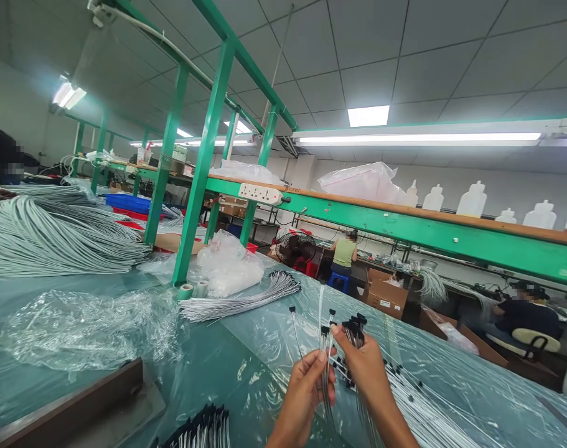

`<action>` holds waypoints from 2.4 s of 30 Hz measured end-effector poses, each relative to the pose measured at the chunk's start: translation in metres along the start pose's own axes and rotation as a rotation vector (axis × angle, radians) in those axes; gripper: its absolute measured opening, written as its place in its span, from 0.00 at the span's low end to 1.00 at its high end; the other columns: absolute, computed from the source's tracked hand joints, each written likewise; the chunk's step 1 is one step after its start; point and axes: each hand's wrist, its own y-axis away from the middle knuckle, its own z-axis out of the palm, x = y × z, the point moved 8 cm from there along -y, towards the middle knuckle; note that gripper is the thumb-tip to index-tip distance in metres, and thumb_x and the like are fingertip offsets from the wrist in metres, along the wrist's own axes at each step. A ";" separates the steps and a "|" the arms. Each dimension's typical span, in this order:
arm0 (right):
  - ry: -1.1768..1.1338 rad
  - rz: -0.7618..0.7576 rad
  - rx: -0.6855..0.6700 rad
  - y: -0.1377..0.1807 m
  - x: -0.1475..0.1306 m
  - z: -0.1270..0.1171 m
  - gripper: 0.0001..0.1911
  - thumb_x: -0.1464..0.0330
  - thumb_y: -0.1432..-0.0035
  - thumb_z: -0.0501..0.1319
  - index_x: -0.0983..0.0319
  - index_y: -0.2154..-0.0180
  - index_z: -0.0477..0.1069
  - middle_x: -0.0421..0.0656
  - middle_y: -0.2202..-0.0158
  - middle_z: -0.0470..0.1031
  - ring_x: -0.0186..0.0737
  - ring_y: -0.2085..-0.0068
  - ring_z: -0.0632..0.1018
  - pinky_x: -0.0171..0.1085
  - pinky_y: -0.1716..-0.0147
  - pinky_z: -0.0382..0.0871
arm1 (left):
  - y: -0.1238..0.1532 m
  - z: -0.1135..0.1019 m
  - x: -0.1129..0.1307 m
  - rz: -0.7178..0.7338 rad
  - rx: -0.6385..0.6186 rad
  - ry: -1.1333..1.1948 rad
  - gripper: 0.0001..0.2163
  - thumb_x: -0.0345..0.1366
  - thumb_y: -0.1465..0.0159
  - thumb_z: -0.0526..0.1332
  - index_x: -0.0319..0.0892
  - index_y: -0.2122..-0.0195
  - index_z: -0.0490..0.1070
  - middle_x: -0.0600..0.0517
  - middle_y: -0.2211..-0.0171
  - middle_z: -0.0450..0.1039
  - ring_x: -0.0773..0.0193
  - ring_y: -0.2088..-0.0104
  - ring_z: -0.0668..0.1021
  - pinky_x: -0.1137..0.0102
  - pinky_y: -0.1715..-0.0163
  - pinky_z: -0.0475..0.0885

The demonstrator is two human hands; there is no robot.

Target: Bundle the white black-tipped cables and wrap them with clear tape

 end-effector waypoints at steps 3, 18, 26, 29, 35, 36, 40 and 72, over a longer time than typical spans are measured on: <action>-0.002 -0.022 0.056 -0.002 0.002 -0.007 0.20 0.50 0.57 0.57 0.59 0.82 0.57 0.30 0.89 0.49 0.30 0.85 0.53 0.33 0.84 0.46 | 0.000 -0.002 0.000 0.007 0.040 0.038 0.19 0.48 0.50 0.60 0.37 0.65 0.71 0.55 0.79 0.67 0.72 0.82 0.69 0.74 0.80 0.64; -0.098 0.052 -0.058 -0.008 -0.003 0.005 0.24 0.50 0.60 0.59 0.58 0.86 0.50 0.30 0.88 0.47 0.27 0.85 0.50 0.32 0.83 0.42 | -0.005 0.001 0.000 0.064 0.002 -0.018 0.21 0.50 0.53 0.61 0.36 0.68 0.70 0.59 0.85 0.60 0.77 0.89 0.58 0.78 0.89 0.55; 0.020 0.011 -0.120 -0.007 -0.004 0.009 0.25 0.46 0.58 0.54 0.59 0.86 0.54 0.31 0.91 0.49 0.28 0.86 0.52 0.32 0.84 0.44 | -0.002 -0.012 0.009 0.095 0.125 0.003 0.18 0.48 0.54 0.63 0.37 0.72 0.71 0.54 0.78 0.68 0.70 0.78 0.71 0.73 0.75 0.66; 0.003 0.095 -0.255 -0.003 -0.003 0.019 0.21 0.49 0.63 0.59 0.59 0.82 0.58 0.32 0.90 0.54 0.29 0.87 0.54 0.32 0.85 0.43 | -0.003 -0.005 0.006 0.082 0.060 -0.005 0.17 0.49 0.53 0.62 0.37 0.73 0.70 0.56 0.82 0.64 0.73 0.83 0.67 0.75 0.80 0.63; 0.010 0.157 -0.321 -0.001 0.000 0.020 0.20 0.51 0.63 0.61 0.60 0.80 0.60 0.29 0.90 0.51 0.26 0.87 0.51 0.31 0.84 0.40 | -0.005 -0.002 0.002 0.104 0.032 -0.026 0.18 0.49 0.51 0.60 0.36 0.72 0.69 0.57 0.83 0.63 0.74 0.84 0.65 0.75 0.83 0.61; 0.005 0.142 -0.325 -0.002 0.001 0.020 0.21 0.51 0.63 0.61 0.60 0.81 0.59 0.30 0.90 0.51 0.26 0.86 0.52 0.31 0.85 0.40 | -0.005 -0.004 0.002 0.105 0.048 -0.040 0.19 0.50 0.52 0.60 0.36 0.72 0.70 0.57 0.83 0.63 0.73 0.85 0.65 0.75 0.83 0.61; -0.022 0.086 -0.262 -0.009 0.007 0.016 0.21 0.49 0.61 0.58 0.61 0.79 0.61 0.31 0.87 0.55 0.26 0.86 0.53 0.31 0.85 0.42 | -0.004 -0.008 0.008 0.103 0.088 -0.070 0.20 0.50 0.52 0.61 0.36 0.69 0.70 0.55 0.80 0.65 0.70 0.81 0.69 0.74 0.80 0.64; -0.077 0.034 -0.512 0.005 0.003 0.041 0.13 0.56 0.52 0.56 0.60 0.72 0.62 0.31 0.87 0.59 0.33 0.85 0.66 0.32 0.84 0.55 | -0.001 0.003 0.016 0.161 -0.141 -0.333 0.16 0.48 0.43 0.52 0.38 0.73 0.63 0.57 0.81 0.62 0.72 0.83 0.67 0.74 0.80 0.61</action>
